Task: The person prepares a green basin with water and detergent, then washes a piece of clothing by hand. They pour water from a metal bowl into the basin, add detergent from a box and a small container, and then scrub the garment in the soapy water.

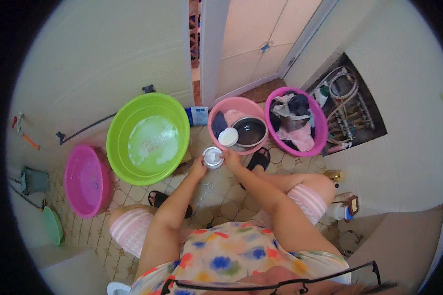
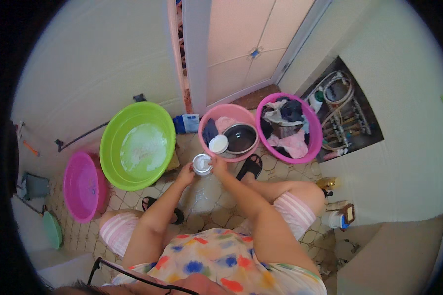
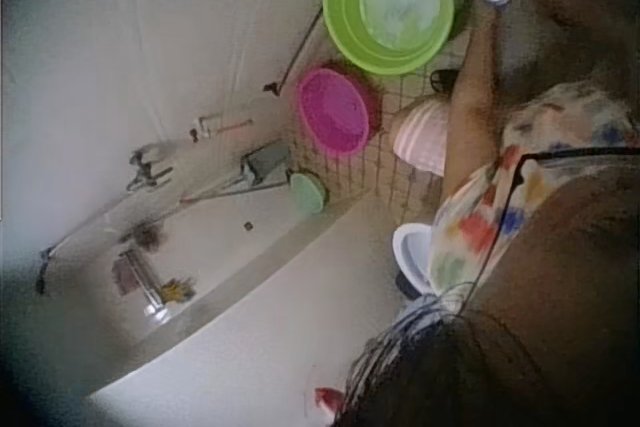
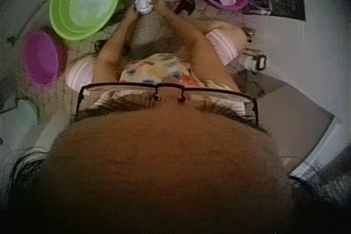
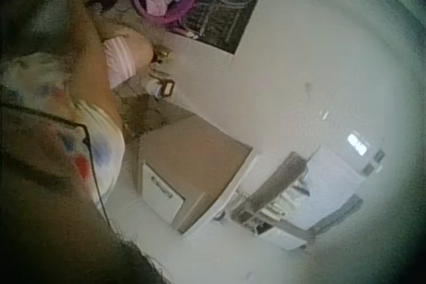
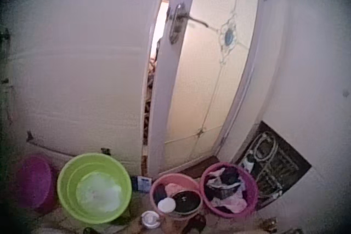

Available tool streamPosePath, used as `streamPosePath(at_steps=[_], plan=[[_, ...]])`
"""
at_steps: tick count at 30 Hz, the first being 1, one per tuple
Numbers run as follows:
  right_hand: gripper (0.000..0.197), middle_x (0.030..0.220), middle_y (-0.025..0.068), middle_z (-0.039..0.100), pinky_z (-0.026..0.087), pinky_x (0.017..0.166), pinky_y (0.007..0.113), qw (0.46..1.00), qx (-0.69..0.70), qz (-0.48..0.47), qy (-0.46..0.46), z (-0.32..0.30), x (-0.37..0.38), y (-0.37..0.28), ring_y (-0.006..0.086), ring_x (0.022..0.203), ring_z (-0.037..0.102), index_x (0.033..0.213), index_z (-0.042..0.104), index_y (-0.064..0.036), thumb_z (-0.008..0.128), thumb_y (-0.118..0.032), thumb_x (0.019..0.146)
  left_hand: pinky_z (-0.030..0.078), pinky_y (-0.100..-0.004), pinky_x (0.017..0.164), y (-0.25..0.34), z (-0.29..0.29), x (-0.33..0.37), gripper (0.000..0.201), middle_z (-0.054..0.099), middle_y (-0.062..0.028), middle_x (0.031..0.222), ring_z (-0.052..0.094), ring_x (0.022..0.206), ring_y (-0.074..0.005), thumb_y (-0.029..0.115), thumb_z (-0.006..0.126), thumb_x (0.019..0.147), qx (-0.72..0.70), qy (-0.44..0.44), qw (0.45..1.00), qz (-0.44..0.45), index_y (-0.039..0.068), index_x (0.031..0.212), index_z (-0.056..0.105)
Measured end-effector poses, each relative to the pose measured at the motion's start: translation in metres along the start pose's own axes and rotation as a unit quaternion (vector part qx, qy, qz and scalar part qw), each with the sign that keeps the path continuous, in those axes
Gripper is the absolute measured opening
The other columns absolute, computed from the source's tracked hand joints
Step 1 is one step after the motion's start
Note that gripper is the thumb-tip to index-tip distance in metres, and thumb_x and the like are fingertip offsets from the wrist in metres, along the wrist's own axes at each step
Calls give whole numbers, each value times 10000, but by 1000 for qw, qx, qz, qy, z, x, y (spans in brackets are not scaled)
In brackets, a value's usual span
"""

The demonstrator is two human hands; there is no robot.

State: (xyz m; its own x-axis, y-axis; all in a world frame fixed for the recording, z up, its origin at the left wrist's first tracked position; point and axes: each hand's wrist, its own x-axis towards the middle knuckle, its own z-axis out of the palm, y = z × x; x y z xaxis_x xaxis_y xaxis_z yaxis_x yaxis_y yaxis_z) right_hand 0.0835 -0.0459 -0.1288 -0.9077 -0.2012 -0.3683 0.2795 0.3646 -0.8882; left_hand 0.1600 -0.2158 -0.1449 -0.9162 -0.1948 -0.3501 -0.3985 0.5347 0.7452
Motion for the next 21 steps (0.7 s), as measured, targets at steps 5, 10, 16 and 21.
streamPosePath(at_steps=[5,10,16,21], plan=[[170,802,104,649,450,432,247,981,187,39,-41,-25,-3,-3,128,525,564,982,563,-16,482,-119,873,458,-353,829,35,-24,-7,419,602,-149,1033,587,934,-277,117,547,782,-2,-40,999,28,37,1191,507],[105,776,67,640,360,403,209,937,343,19,-70,-42,-30,-57,101,486,512,876,593,-29,538,-76,800,466,-333,793,67,-66,-43,284,638,-128,962,605,867,-227,182,525,845,52,-99,987,113,33,1075,596],[124,803,55,646,348,403,180,958,275,-68,-34,-72,-56,-167,68,507,465,922,579,-44,547,-126,834,469,-324,746,136,-164,-102,294,635,-111,973,615,774,-208,178,509,857,91,-88,973,192,28,1103,569],[197,849,96,650,352,402,174,955,245,-134,-97,-58,-59,-239,64,517,484,1024,511,-16,538,-123,861,480,-333,720,132,-242,-116,304,635,-133,971,631,761,-195,133,486,848,82,-23,987,133,0,1111,561]])
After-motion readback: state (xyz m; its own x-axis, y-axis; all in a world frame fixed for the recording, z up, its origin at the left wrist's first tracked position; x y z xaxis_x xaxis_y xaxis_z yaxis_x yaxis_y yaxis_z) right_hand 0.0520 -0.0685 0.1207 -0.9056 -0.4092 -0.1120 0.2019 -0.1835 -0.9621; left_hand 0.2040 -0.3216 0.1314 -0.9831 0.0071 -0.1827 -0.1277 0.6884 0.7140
